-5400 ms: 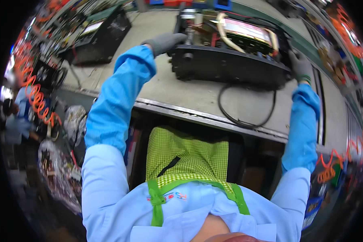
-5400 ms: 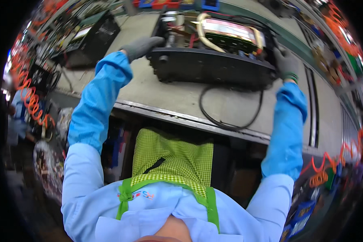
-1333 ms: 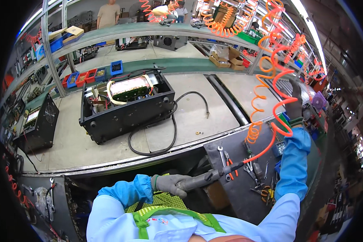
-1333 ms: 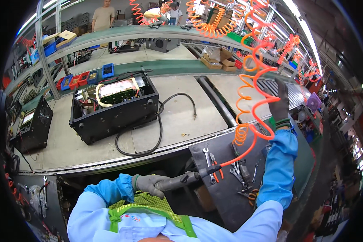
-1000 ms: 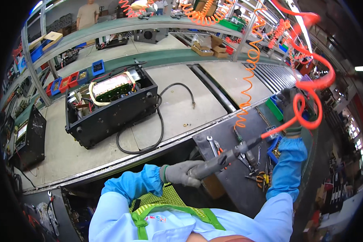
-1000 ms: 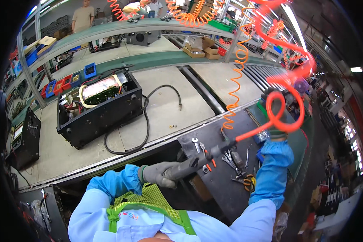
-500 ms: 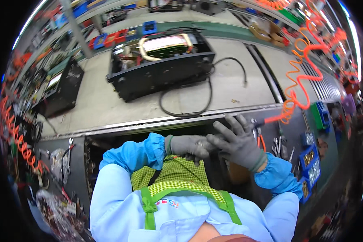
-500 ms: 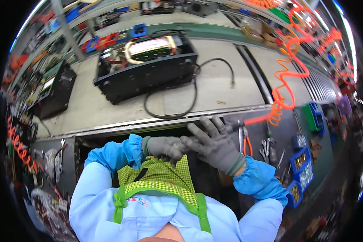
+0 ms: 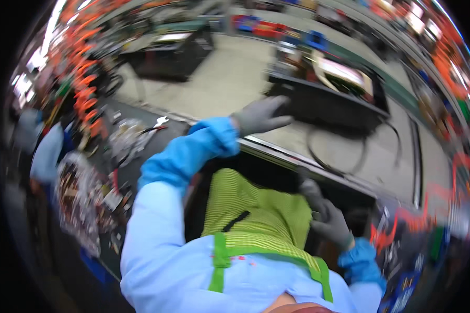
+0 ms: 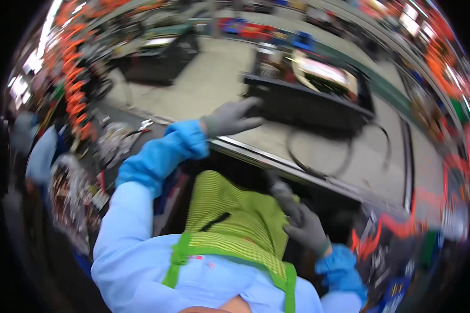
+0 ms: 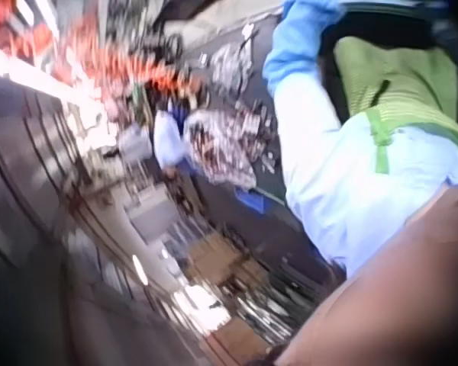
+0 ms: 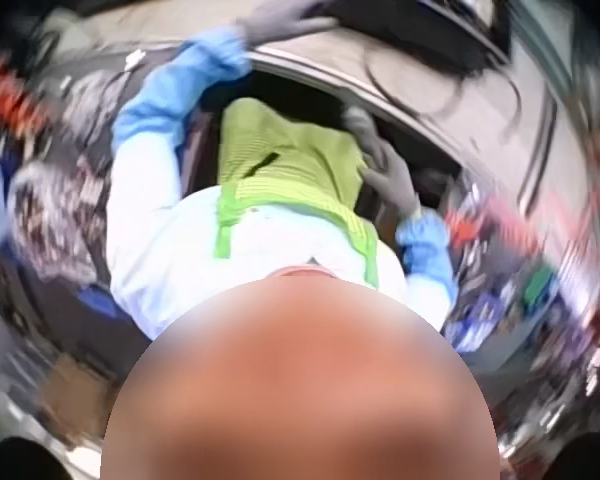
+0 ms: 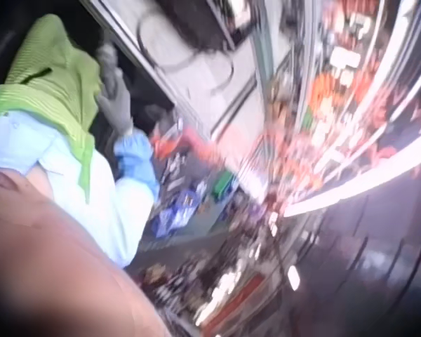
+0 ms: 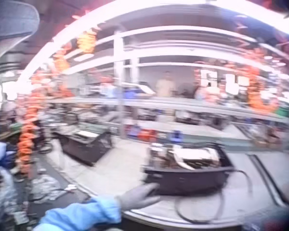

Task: The person repairs an open electronic device on a workbench. They use pliers to strip and connect wires, then use a pneumatic screwdriver to tighten screws on the device's casing. The person also moves the device and handles a power cord during the process.

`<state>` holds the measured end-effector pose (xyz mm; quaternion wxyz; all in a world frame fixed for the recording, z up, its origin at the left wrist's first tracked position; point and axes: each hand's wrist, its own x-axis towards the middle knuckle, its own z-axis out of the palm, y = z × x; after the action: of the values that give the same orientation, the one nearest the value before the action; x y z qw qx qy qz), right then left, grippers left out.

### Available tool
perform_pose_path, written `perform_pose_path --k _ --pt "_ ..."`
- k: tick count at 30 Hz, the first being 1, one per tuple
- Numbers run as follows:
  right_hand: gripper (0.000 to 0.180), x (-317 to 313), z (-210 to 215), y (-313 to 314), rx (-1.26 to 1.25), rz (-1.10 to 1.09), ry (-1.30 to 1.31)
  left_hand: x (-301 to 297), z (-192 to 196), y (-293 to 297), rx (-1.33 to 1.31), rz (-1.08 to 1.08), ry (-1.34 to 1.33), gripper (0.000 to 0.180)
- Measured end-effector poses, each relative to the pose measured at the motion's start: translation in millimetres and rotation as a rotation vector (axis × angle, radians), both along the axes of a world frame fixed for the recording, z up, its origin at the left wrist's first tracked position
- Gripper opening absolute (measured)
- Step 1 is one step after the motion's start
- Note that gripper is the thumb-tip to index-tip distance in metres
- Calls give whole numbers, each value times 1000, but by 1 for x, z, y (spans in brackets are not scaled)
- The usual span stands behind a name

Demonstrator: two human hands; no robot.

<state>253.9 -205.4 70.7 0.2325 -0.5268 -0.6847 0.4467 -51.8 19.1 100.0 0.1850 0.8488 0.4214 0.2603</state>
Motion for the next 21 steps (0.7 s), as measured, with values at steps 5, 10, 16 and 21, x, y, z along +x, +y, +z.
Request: perform_pose_path --k 5,10,16,21 --pt "61 -41 -22 -16 -624 -413 1058 -7 22 78 438 -3 81 71" --pt "68 -66 -33 18 -871 103 1513 -3 1 112 22 137 108 54" --pt "61 -85 -23 30 -869 104 1547 -4 9 97 42 109 172 50" --pt "55 -92 -23 32 -720 15 1428 6 13 76 32 46 145 51"
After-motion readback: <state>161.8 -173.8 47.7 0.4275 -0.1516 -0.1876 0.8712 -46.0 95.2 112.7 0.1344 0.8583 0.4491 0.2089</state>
